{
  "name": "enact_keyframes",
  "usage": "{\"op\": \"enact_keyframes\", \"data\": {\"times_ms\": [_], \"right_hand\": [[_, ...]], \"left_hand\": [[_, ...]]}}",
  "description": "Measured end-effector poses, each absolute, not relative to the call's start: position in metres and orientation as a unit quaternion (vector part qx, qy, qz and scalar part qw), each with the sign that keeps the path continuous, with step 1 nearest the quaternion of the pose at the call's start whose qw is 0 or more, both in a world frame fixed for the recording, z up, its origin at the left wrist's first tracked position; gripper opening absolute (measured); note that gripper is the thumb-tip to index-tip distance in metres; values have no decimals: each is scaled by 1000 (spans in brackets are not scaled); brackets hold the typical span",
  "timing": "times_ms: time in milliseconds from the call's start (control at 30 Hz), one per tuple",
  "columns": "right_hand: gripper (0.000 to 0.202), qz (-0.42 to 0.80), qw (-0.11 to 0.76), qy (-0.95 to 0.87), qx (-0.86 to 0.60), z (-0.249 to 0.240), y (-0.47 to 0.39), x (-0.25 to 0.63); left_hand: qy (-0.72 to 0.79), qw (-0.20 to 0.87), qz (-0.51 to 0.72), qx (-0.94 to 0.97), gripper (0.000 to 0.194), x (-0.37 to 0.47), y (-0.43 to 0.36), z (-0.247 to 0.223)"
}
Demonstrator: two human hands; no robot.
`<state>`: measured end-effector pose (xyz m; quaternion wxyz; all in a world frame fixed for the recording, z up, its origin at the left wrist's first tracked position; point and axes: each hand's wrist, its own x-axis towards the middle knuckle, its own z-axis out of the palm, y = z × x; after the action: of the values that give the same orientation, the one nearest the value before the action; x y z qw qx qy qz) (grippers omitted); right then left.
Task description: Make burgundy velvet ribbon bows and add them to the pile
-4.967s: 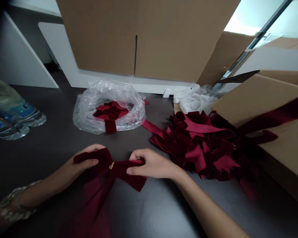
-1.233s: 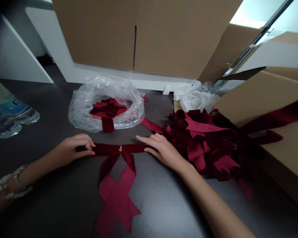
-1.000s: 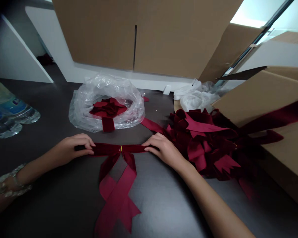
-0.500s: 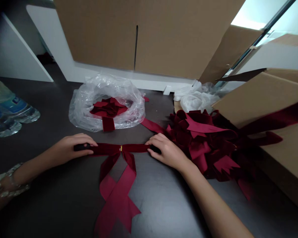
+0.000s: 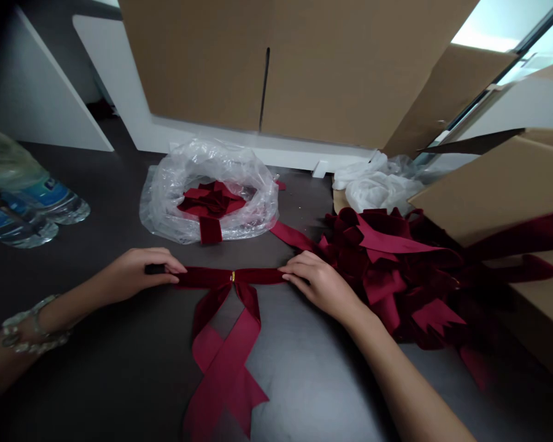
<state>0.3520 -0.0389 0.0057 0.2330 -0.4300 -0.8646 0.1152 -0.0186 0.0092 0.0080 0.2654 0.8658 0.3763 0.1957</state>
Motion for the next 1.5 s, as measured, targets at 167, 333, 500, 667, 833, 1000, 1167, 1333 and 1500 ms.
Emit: {"op": "enact_keyframes", "data": {"times_ms": [167,333,500,667,833,1000,1167,1333,1500], "right_hand": [[18,116,237,-859,-438,2,-38,351],[20,81,214,-851,-472,9,-42,345],[15,103,263,-822,-495,23,-61,310],[17,97,179,-811,-548,14,-74,279],[4,99,166,-823,-535,9,-74,278],[9,221,216,-780,-545,20,-72,275],[13,243,255,-757,-550,42,-66,285],[14,143,101,-829,-531,52,-61,311],[10,71,162,-853,-491,44,-57,291]], "left_hand": [[435,285,186,833,13,-16,9,8],[414,243,163,862,12,-17,5,17],[364,111,163,910,22,14,-23,39],[317,24,143,937,20,67,-39,30],[323,-18,145,935,15,82,-31,8],[310,-46,145,939,17,82,-30,7],[314,-55,130,939,15,84,-29,10],[327,-17,147,934,17,81,-34,12],[368,43,159,915,26,80,-41,15]]}}
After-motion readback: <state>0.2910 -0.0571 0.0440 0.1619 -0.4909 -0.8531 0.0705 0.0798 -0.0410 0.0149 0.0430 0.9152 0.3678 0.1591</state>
